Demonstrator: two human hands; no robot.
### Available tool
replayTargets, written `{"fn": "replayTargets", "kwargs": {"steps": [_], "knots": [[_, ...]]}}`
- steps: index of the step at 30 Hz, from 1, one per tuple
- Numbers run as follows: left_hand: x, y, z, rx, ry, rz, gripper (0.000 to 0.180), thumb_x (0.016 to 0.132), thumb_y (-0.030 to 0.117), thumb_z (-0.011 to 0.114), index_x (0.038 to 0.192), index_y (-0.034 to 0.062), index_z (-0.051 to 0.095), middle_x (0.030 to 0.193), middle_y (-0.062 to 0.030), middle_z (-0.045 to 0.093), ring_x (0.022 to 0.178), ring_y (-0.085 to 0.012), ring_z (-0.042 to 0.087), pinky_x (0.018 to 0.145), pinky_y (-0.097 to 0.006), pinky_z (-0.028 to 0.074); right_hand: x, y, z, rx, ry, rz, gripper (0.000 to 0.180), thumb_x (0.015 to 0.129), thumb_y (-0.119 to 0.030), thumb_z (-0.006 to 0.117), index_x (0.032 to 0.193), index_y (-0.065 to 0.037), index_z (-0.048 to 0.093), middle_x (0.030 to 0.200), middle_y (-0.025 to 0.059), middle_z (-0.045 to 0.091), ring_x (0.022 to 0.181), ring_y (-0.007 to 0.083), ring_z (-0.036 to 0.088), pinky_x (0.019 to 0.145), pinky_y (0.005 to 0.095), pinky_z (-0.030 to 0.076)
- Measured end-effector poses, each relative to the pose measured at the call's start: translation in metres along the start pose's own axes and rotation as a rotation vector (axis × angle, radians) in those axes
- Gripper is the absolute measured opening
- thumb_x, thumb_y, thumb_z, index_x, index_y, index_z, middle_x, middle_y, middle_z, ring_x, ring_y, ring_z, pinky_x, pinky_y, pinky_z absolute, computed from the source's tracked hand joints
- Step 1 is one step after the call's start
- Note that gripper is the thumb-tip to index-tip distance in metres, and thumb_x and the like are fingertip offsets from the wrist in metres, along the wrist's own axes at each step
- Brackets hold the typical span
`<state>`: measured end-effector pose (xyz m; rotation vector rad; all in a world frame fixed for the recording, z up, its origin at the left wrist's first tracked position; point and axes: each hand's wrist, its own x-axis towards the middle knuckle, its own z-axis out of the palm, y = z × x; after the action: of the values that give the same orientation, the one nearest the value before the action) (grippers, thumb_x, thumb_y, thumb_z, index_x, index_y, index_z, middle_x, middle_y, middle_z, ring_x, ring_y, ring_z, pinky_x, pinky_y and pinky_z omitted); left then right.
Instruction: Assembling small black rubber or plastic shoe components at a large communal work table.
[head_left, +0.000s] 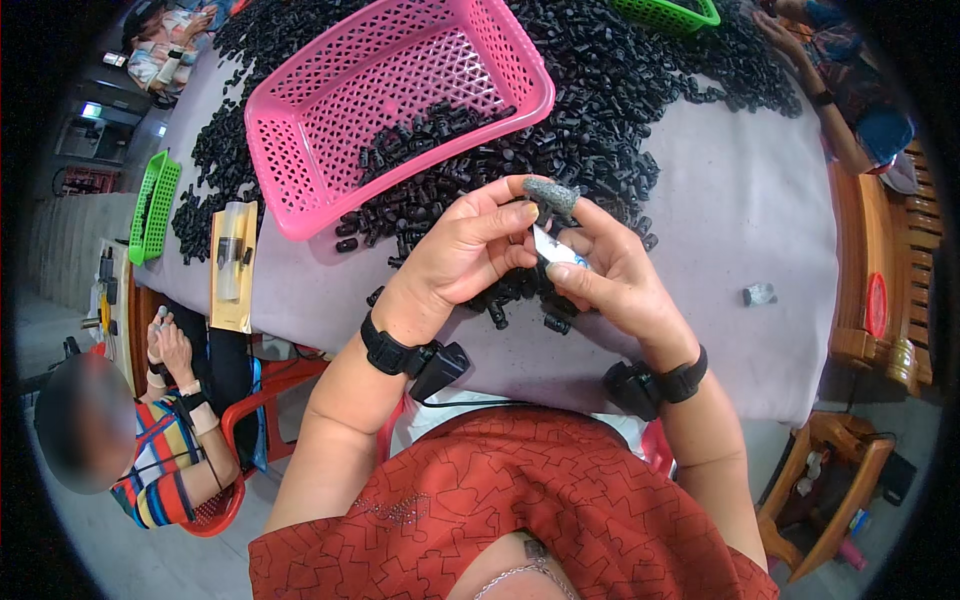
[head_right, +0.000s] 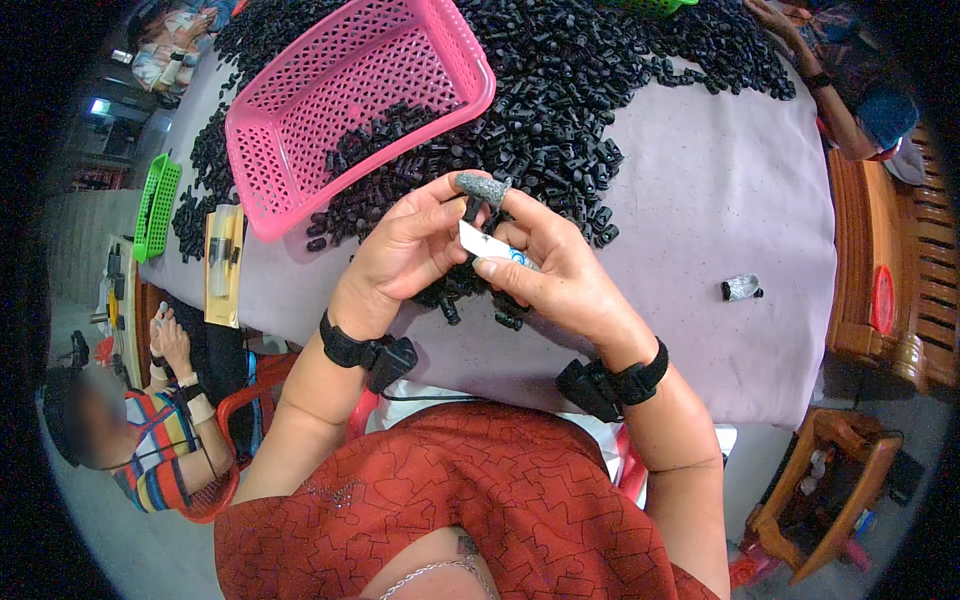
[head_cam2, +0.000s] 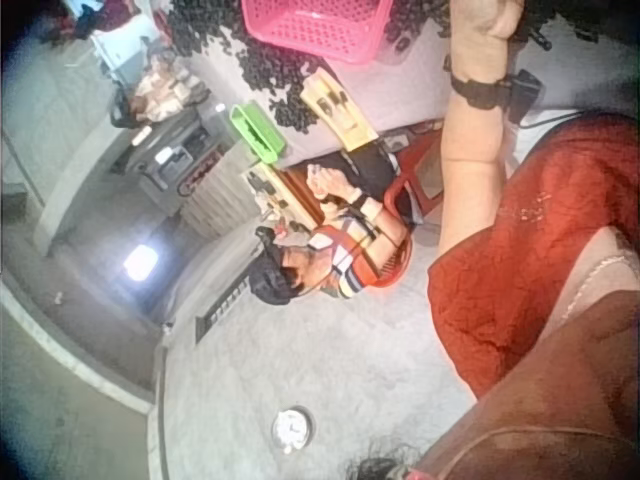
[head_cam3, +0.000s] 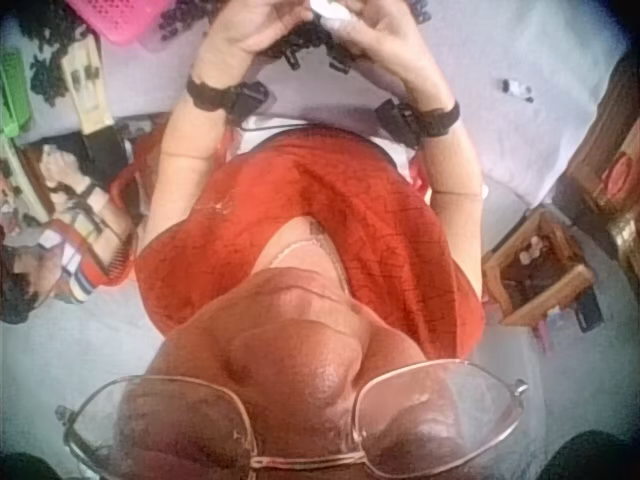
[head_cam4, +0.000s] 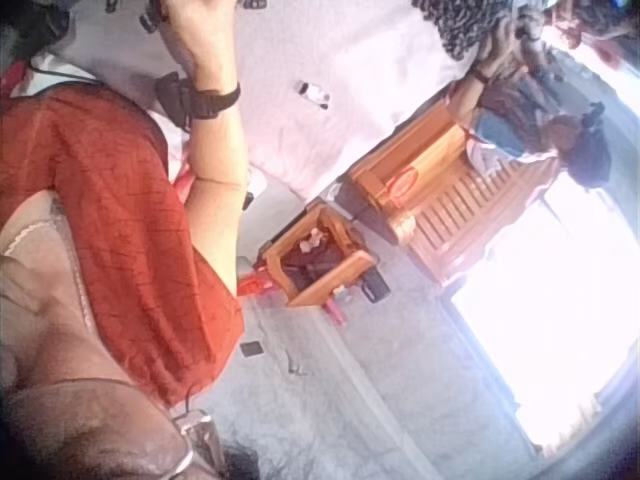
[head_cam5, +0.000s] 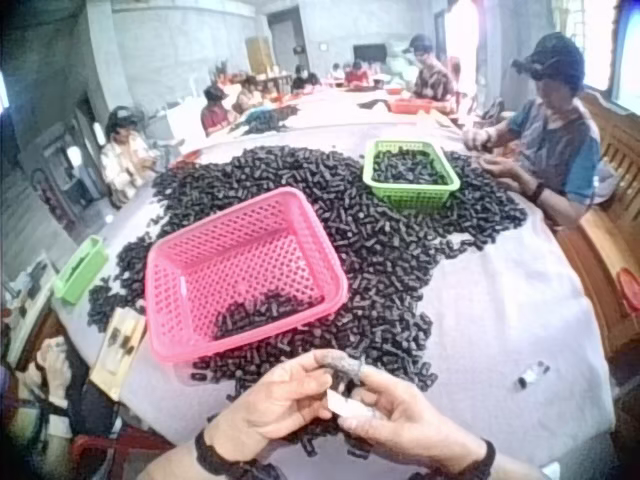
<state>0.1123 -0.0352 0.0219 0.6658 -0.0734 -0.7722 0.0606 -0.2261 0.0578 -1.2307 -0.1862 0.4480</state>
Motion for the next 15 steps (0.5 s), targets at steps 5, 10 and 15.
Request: {"fn": "replayTargets", "kwargs": {"steps": [5, 10, 15], "knots": [[-0.0005, -0.0018, 0.0028, -0.001, -0.058, 0.009, 0.041, 0.091, 0.012, 0.060, 0.128, 0.0022, 0.047, 0.097, -0.0067, 0.061, 0.081, -0.0123, 0.064, 0.063, -0.021, 0.056, -0.0014, 0.0005, -0.0018, 0.030, -0.049, 0.038, 0.062, 0.088, -0.013, 0.062, 0.144, -0.007, 0.035, 0.078, -0.0039, 0.049, 0.064, 0.0027, 0.042, 0.053, 0.0173, 0.033], [-0.0012, -0.0012, -0.0003, -0.081, -0.064, -0.020, 0.039, 0.092, 0.011, 0.059, 0.128, 0.0008, 0.047, 0.097, -0.0076, 0.060, 0.082, -0.0138, 0.064, 0.067, -0.022, 0.057, -0.0030, -0.0034, -0.0012, 0.064, -0.057, 0.042, 0.062, 0.089, -0.013, 0.062, 0.144, -0.007, 0.034, 0.079, -0.0041, 0.050, 0.064, 0.0027, 0.042, 0.053, 0.0171, 0.033], [0.0007, -0.0038, -0.0052, -0.091, -0.102, -0.027, 0.040, 0.092, 0.011, 0.058, 0.129, 0.0006, 0.046, 0.099, -0.0083, 0.059, 0.084, -0.0145, 0.064, 0.071, -0.023, 0.058, -0.0027, -0.0017, -0.0010, 0.054, -0.048, 0.025, 0.062, 0.089, -0.013, 0.062, 0.144, -0.008, 0.035, 0.079, -0.0043, 0.050, 0.065, 0.0025, 0.042, 0.053, 0.0172, 0.033]]}}
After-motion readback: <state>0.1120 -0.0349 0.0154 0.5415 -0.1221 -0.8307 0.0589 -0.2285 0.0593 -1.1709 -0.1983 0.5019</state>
